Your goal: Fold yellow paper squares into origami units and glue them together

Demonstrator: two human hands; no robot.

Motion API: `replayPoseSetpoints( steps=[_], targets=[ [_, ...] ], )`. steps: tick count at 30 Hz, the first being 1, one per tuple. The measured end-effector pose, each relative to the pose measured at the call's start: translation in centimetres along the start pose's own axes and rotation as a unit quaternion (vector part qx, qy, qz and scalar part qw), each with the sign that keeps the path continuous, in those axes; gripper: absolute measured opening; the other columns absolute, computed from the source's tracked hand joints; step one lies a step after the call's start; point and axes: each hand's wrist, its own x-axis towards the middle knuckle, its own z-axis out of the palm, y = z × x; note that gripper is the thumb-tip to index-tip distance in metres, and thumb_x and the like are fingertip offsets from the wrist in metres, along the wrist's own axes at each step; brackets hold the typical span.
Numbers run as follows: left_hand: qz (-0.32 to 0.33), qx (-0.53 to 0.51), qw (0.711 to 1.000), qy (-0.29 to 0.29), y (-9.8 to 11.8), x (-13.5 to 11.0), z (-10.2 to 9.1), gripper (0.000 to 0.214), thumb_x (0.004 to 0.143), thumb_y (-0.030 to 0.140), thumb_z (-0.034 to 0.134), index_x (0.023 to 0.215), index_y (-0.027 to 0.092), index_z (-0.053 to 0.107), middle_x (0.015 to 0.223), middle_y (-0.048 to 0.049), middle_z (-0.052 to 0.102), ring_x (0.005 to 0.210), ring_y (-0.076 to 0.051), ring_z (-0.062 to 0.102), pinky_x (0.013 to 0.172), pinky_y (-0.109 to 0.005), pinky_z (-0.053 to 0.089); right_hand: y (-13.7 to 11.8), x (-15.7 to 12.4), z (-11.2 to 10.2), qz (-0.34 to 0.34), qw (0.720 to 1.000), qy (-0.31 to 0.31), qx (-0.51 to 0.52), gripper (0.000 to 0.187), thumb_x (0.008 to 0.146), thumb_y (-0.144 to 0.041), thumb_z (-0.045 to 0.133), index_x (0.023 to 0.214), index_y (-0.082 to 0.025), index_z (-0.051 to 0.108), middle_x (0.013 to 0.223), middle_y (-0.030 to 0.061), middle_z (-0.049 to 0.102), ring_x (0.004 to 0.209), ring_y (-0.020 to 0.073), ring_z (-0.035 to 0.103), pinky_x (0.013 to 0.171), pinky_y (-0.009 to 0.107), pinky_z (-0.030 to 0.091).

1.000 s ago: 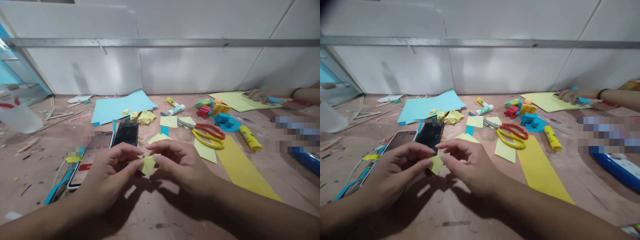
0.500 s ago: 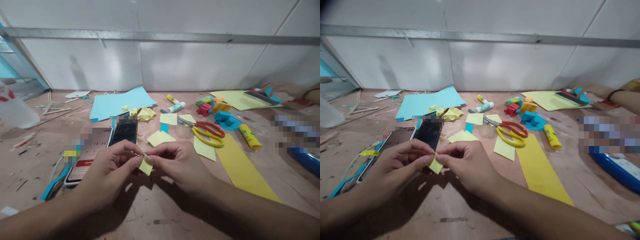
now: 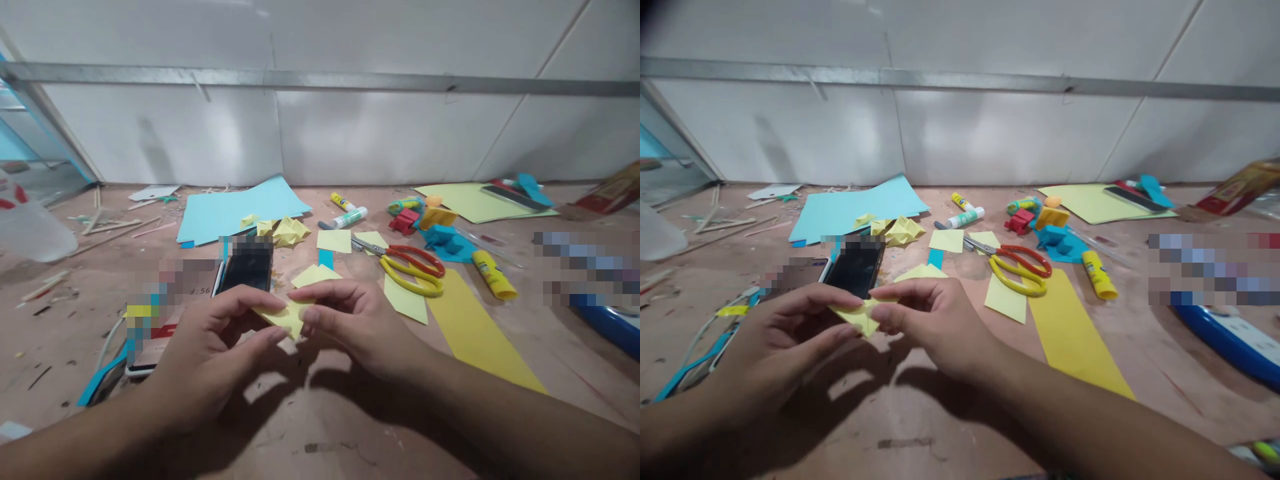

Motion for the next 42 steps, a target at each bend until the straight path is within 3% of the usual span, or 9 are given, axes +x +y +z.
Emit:
replayPoseSetpoints(
  steps=[3,8,14,19,24,30,35,39,42],
  targets=[
    [0.081,0.048,0.995,0.045,0.4,0.7,-0.7,0.011,0.087,0.03,0.079,0.083,0.022,0.072,0.07,-0.0017,0.078,0.064,-0.022,0.078,0.06,-0.033,0.065,0.1,-0.4,0.1,-0.07,0.995,0.004,-0.07,0.034,0.067,-0.03,0.094,0.097,-0.02,0.083,0.085,0.0043,0.075,0.073,0.017,0.068,0.067,0.031,0.055],
    [0.087,0.1,0.991,0.006,1.2,1.0,-1.1,0.017,0.086,0.033,0.08,0.077,0.02,0.075,0.068,-0.0016,0.078,0.059,-0.016,0.075,0.054,-0.023,0.061,0.2,-0.3,0.1,-0.152,0.974,0.0,-0.166,0.008,0.084,-0.027,0.079,0.084,-0.02,0.083,0.083,0.0044,0.075,0.078,0.0164,0.067,0.072,0.029,0.053],
    [-0.024,-0.043,0.999,0.023,0.5,0.0,-0.1,0.019,0.079,0.027,0.087,0.092,0.03,0.072,0.081,0.0026,0.08,0.069,-0.02,0.077,0.06,-0.032,0.063,0.3,-0.3,0.5,-0.056,0.998,-0.001,-0.023,0.013,0.085,-0.031,0.08,0.087,-0.019,0.081,0.078,0.0012,0.074,0.068,0.0122,0.065,0.065,0.025,0.052],
    [0.092,0.119,0.988,0.027,0.6,1.0,-1.0,0.02,0.088,0.028,0.078,0.072,0.018,0.071,0.069,-0.0008,0.076,0.066,-0.012,0.07,0.064,-0.019,0.056,0.7,-0.4,0.6,-0.095,0.995,0.012,-0.014,0.02,0.081,-0.026,0.084,0.1,-0.021,0.078,0.076,-0.0015,0.072,0.068,0.0122,0.066,0.064,0.025,0.053],
    [0.063,0.135,0.989,0.017,0.4,1.3,-1.3,0.01,0.091,0.032,0.076,0.093,0.022,0.078,0.08,-0.0007,0.077,0.072,-0.011,0.069,0.065,-0.017,0.053,0.5,0.0,0.4,-0.1,0.994,0.015,-0.039,0.011,0.08,-0.022,0.084,0.089,-0.018,0.08,0.085,0.0023,0.077,0.077,0.0128,0.069,0.072,0.025,0.055],
    [0.027,0.028,0.999,-0.026,0.5,0.4,-0.3,0.025,0.087,0.029,0.08,0.111,0.032,0.073,0.1,-0.0021,0.08,0.084,-0.021,0.077,0.073,-0.031,0.061,0.3,-0.3,0.6,-0.003,0.999,-0.017,0.044,0.021,0.075,-0.033,0.089,0.084,-0.017,0.08,0.07,0.0012,0.072,0.063,0.0107,0.066,0.063,0.022,0.054],
    [0.073,0.049,0.996,0.031,1.0,0.5,-0.2,0.009,0.087,0.033,0.079,0.089,0.025,0.076,0.073,-0.0001,0.077,0.063,-0.016,0.073,0.058,-0.023,0.057,0.7,-0.6,1.0,0.083,0.995,-0.033,0.052,0.026,0.085,-0.04,0.079,0.083,-0.015,0.076,0.069,0.0013,0.066,0.059,0.0095,0.059,0.059,0.023,0.052],
    [0.112,0.168,0.975,0.09,1.5,1.2,-0.6,0.017,0.082,0.033,0.082,0.075,0.019,0.076,0.065,0.0002,0.073,0.056,-0.011,0.064,0.051,-0.017,0.051,0.7,-0.3,0.4,-0.043,0.997,-0.009,-0.059,0.034,0.081,-0.037,0.083,0.108,-0.02,0.073,0.082,0.0016,0.068,0.074,0.0154,0.065,0.067,0.028,0.056],
    [0.093,0.168,0.978,0.078,1.5,1.2,-0.6,0.017,0.086,0.034,0.079,0.079,0.019,0.074,0.066,0.0004,0.075,0.058,-0.012,0.068,0.053,-0.018,0.053,0.3,-0.4,-0.2,-0.188,0.957,0.01,-0.222,0.054,0.07,-0.03,0.092,0.119,-0.025,0.071,0.098,0.0039,0.072,0.091,0.0211,0.069,0.08,0.033,0.058]
  ],
)
